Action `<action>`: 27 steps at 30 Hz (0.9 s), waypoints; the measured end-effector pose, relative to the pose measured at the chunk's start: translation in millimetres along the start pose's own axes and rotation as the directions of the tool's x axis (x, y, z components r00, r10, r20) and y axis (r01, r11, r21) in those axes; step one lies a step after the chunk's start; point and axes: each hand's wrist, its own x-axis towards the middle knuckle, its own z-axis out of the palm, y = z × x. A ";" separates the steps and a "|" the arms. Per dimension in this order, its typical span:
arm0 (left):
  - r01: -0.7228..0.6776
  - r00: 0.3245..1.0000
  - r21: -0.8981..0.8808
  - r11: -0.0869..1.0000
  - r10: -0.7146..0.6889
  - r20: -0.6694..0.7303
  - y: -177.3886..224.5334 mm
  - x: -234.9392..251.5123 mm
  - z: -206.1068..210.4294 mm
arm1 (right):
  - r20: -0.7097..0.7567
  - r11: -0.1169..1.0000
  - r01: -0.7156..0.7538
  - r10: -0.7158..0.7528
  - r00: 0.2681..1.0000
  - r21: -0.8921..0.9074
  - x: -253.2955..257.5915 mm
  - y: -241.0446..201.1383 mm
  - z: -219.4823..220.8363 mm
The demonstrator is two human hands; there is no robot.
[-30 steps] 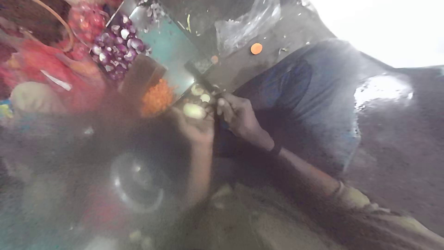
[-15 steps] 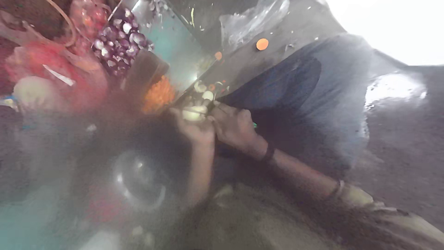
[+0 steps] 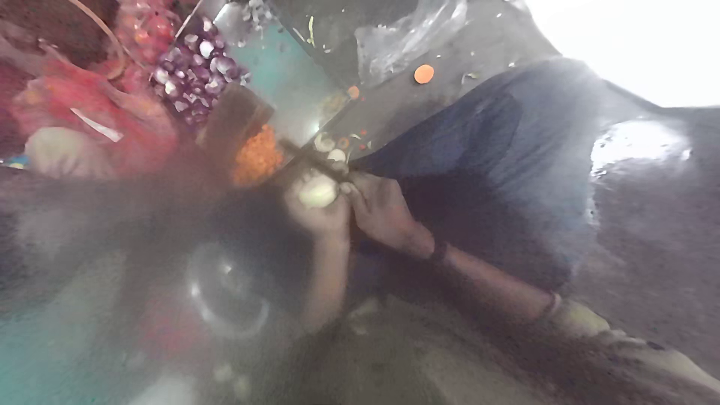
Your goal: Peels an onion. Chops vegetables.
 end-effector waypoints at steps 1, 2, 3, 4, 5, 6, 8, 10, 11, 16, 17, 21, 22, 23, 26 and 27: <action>-0.042 0.999 0.078 0.996 0.043 -0.008 0.3 -0.2 1.2 | -0.005 0.997 0.069 -0.069 0.998 -0.045 -1.4 -0.3 0.9; -0.065 0.998 0.130 0.989 0.066 -0.006 1.4 -0.5 0.6 | 0.001 0.987 0.122 -0.123 0.992 -0.108 -2.6 -0.3 2.2; -0.065 0.998 0.136 0.989 0.066 -0.006 2.5 -0.3 -1.2 | 0.013 0.975 0.139 -0.139 0.990 -0.173 -3.0 -0.4 3.5; -0.036 0.999 0.095 0.995 0.036 0.007 3.6 0.4 -3.7 | 0.025 0.966 0.126 -0.124 0.992 -0.225 -2.9 -0.4 4.5; -0.010 1.000 0.051 0.999 0.009 0.026 4.4 1.5 -6.7 | 0.035 0.963 0.098 -0.093 0.995 -0.251 -2.2 -0.5 4.8; 0.011 0.999 0.017 1.000 -0.012 0.044 4.5 2.6 -8.4 | 0.039 0.964 0.073 -0.065 0.997 -0.255 -1.3 -0.5 4.9; 0.018 0.999 -0.022 1.000 -0.017 0.046 3.4 4.4 -8.5 | 0.040 0.973 0.006 0.003 0.999 -0.231 0.8 -0.9 5.3; 0.011 0.999 -0.046 0.999 -0.009 0.046 2.0 5.8 -9.3 | 0.044 0.978 -0.075 0.085 0.995 -0.194 4.5 -0.4 4.2; 0.010 0.999 -0.058 0.998 -0.007 0.043 1.9 6.0 -9.0 | 0.042 0.983 -0.080 0.088 0.995 -0.164 4.9 1.6 4.3; 0.044 0.994 -0.126 0.991 -0.031 0.104 4.1 4.1 -3.9 | 0.006 0.977 -0.121 0.122 0.993 0.173 2.1 3.5 3.5; 0.068 0.992 -0.138 0.988 -0.052 0.117 4.6 4.3 -4.2 | 0.017 0.962 -0.160 0.160 0.987 0.221 3.1 2.1 1.9; 0.067 0.993 -0.086 0.994 -0.058 0.104 3.7 2.3 -1.0 | 0.008 0.943 -0.169 0.174 0.985 0.286 7.2 2.3 -3.9; 0.047 0.993 -0.055 0.997 -0.040 0.109 3.9 1.8 -2.3 | 0.012 0.941 -0.172 0.176 0.984 0.292 6.9 2.4 -4.5; 0.025 0.993 -0.037 0.999 -0.020 0.116 4.2 2.1 -3.8 | 0.024 0.936 -0.180 0.181 0.983 0.303 6.9 2.1 -5.2; 0.034 0.991 -0.043 0.998 -0.028 0.132 7.3 2.8 -3.6 | 0.029 0.908 -0.198 0.202 0.979 0.368 7.6 0.6 -5.7; 0.067 0.988 -0.044 0.997 -0.060 0.146 8.1 1.7 -3.0 | 0.017 0.894 -0.209 0.220 0.975 0.397 7.6 0.0 -6.9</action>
